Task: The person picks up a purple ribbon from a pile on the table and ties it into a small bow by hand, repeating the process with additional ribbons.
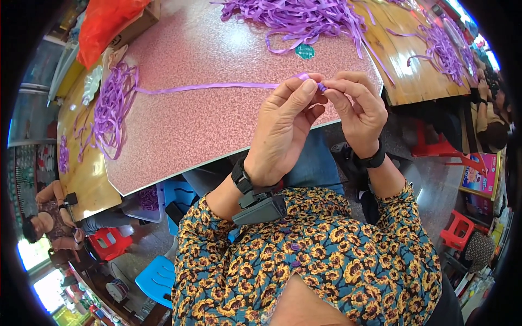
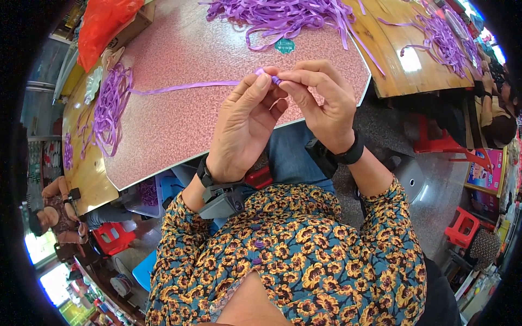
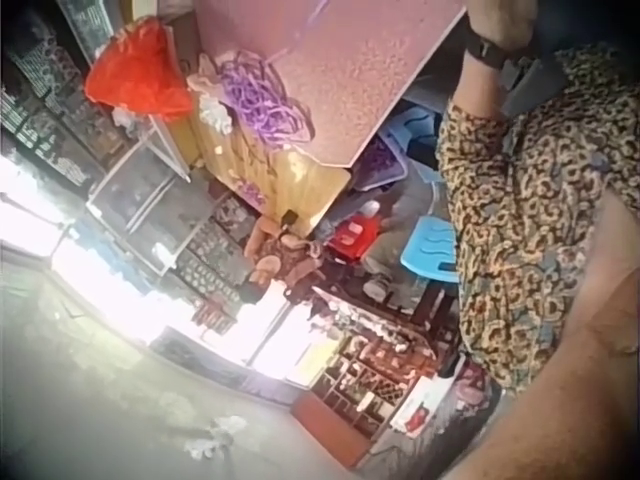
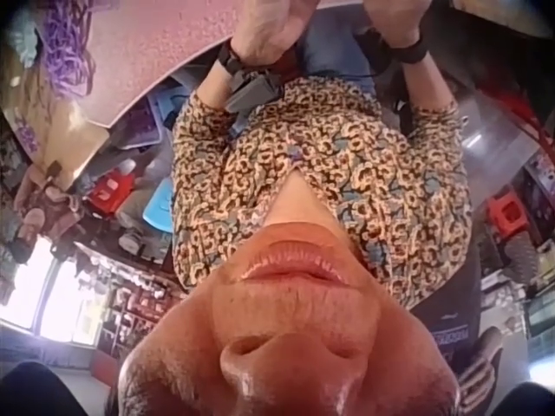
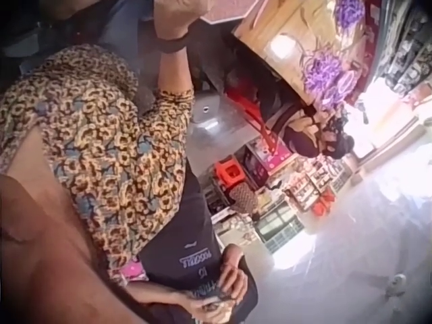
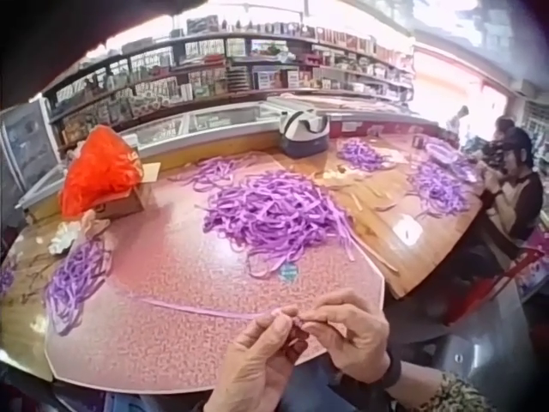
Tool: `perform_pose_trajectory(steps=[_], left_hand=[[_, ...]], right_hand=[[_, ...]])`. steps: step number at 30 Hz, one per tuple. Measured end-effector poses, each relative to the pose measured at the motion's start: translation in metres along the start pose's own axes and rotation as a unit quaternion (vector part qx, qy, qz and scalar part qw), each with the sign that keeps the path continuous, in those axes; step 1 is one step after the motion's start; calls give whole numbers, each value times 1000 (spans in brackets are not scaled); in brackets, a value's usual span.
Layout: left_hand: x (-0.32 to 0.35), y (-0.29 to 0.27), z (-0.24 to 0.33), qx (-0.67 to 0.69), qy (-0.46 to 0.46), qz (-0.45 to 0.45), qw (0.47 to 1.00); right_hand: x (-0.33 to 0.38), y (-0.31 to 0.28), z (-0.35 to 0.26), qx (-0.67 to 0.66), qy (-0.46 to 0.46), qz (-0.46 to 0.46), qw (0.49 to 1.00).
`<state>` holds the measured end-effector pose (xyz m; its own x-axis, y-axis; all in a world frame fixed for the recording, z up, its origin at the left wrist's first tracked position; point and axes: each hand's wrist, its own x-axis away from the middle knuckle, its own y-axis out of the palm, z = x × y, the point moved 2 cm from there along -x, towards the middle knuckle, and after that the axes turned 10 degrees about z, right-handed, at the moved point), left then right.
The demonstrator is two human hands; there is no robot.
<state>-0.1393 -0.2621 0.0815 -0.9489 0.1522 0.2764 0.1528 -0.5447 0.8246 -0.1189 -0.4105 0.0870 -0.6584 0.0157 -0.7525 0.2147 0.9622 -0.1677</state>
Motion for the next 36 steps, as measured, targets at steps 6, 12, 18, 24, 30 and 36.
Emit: perform_pose_trajectory(steps=[6,12,18,24,30,36], left_hand=[[-3,-3,1,-18,50,-7,999],[-5,-7,-3,-60,162,-38,984],[-6,-9,-6,-131,273,-32,952],[-10,-12,-3,-173,327,-30,928],[-12,-15,0,-173,302,-13,937],[-15,-22,-2,-66,183,4,981]], right_hand=[[-3,3,-4,17,-3,-12,1000],[-3,9,-8,14,50,41,998],[2,16,-10,-4,85,57,995],[8,18,1,-75,134,3,988],[7,22,-3,-178,205,51,961],[13,18,1,-167,186,32,968]])
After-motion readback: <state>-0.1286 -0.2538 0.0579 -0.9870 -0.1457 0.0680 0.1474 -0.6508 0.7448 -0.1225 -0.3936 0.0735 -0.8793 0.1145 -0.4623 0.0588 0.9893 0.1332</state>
